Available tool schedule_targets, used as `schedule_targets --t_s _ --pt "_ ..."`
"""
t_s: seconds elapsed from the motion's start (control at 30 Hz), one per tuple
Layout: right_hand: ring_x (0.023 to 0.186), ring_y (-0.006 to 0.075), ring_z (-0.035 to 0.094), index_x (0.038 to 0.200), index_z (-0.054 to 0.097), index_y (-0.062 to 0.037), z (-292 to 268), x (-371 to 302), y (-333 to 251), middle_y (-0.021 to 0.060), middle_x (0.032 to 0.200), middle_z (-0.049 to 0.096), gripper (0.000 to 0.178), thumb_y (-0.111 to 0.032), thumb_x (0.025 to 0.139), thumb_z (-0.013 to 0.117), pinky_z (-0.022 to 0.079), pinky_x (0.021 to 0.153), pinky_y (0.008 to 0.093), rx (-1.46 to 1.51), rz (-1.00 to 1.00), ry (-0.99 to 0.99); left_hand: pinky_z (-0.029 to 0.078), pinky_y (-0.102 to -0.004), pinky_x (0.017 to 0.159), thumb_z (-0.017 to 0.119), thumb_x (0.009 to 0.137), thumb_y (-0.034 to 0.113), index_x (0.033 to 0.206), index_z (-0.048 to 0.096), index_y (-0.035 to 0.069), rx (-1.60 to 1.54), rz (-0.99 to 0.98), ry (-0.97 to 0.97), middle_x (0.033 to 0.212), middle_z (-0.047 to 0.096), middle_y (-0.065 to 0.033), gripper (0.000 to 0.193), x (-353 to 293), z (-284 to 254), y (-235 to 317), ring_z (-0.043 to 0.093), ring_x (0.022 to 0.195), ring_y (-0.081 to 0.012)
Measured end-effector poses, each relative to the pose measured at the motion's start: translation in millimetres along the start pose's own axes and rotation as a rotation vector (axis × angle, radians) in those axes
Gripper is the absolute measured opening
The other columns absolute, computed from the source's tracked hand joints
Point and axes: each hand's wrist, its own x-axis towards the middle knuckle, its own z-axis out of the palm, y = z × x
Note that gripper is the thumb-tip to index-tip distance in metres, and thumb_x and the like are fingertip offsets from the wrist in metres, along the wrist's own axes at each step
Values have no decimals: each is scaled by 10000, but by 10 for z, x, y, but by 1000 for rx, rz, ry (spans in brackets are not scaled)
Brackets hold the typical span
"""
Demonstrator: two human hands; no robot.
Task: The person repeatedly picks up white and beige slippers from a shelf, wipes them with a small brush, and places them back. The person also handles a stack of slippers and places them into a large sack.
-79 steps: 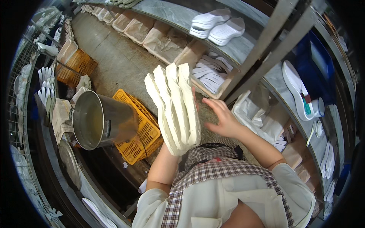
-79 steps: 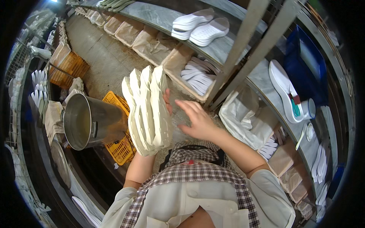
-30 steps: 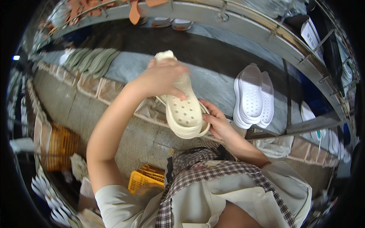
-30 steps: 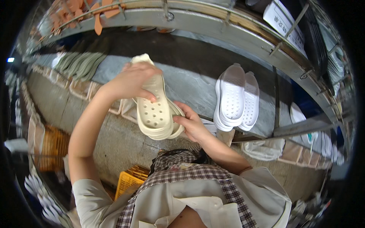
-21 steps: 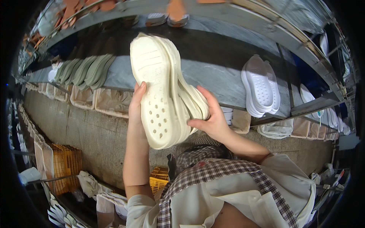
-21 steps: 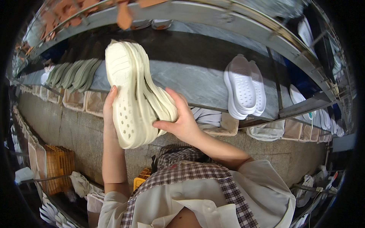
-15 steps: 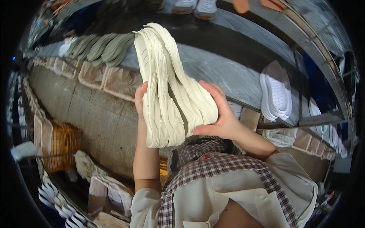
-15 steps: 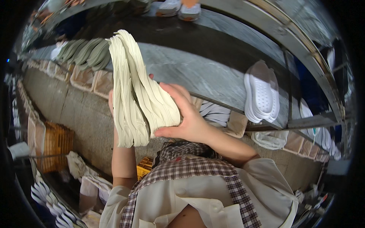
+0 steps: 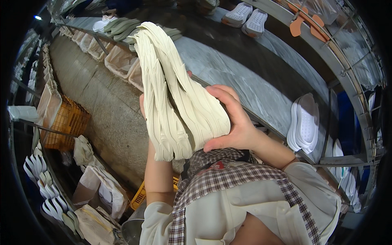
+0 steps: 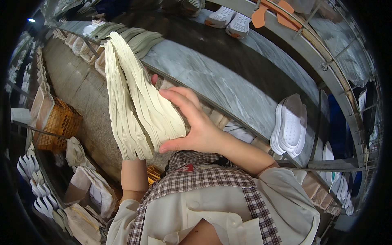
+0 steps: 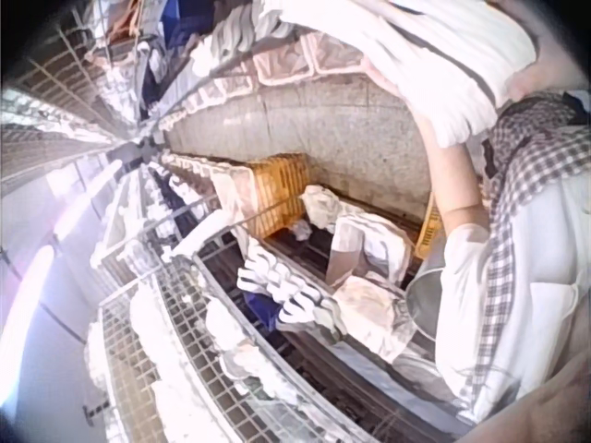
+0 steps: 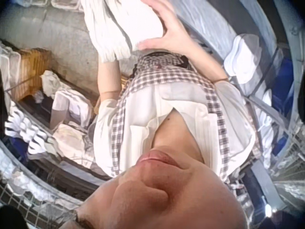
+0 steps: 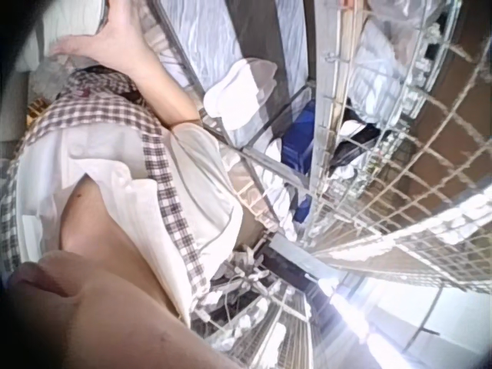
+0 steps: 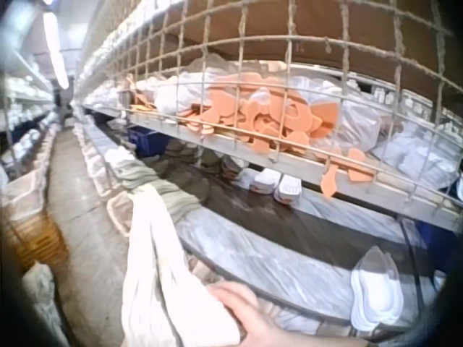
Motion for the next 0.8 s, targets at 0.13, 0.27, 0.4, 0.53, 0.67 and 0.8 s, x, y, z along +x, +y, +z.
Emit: schedule_targets --t_s 0.13,0.27,0.4,0.53,0.67,0.8 --pt "1257 255 335 1386 315 -17 0 34 16 137 1356 299 1105 -336 514 914 287 1043 368 -43 -60 -18 408 -447 1020 442 893 455 1415 295 38 -107 31 -123 1351 413 -219 684 -26 10 18 430 1232 -355" --pt "1255 259 342 1384 322 -23 -8 55 4 136 1353 313 1107 -339 505 917 293 1038 375 -67 -71 -23 419 -441 1022 411 974 361 1435 257 53 -77 51 -217 1400 365 -208 575 -44 -15 39 394 1274 -348" --pt "1268 285 327 1389 331 -51 -9 48 -7 146 1356 306 1072 -319 525 907 290 1048 389 -38 -51 -17 428 -450 1015 415 969 370 1431 255 40 -100 11 -214 1393 359 -236 589 -58 -135 60 382 1286 -333" --pt "1273 293 317 1391 326 -56 -13 22 30 150 1357 302 1053 -313 546 899 287 1054 394 19 -35 -4 418 -453 1021 415 968 378 1432 264 61 -100 -13 -84 1396 363 -218 582 -33 -261 70 372 1297 -323" --pt "1260 244 347 1397 305 -37 -22 4 103 124 1350 317 1099 -321 526 911 284 1044 369 -35 -28 1 381 -474 1044 422 928 487 1420 290 52 -37 -78 -104 1382 390 -199 669 -26 -268 33 387 1285 -334" --pt "1265 224 355 1409 274 -37 -5 -31 156 105 1344 345 1095 -308 555 903 291 1042 362 101 96 15 385 -462 1038 402 898 540 1377 352 26 -25 -128 -16 1323 451 -203 705 5 -234 15 444 1235 -338"
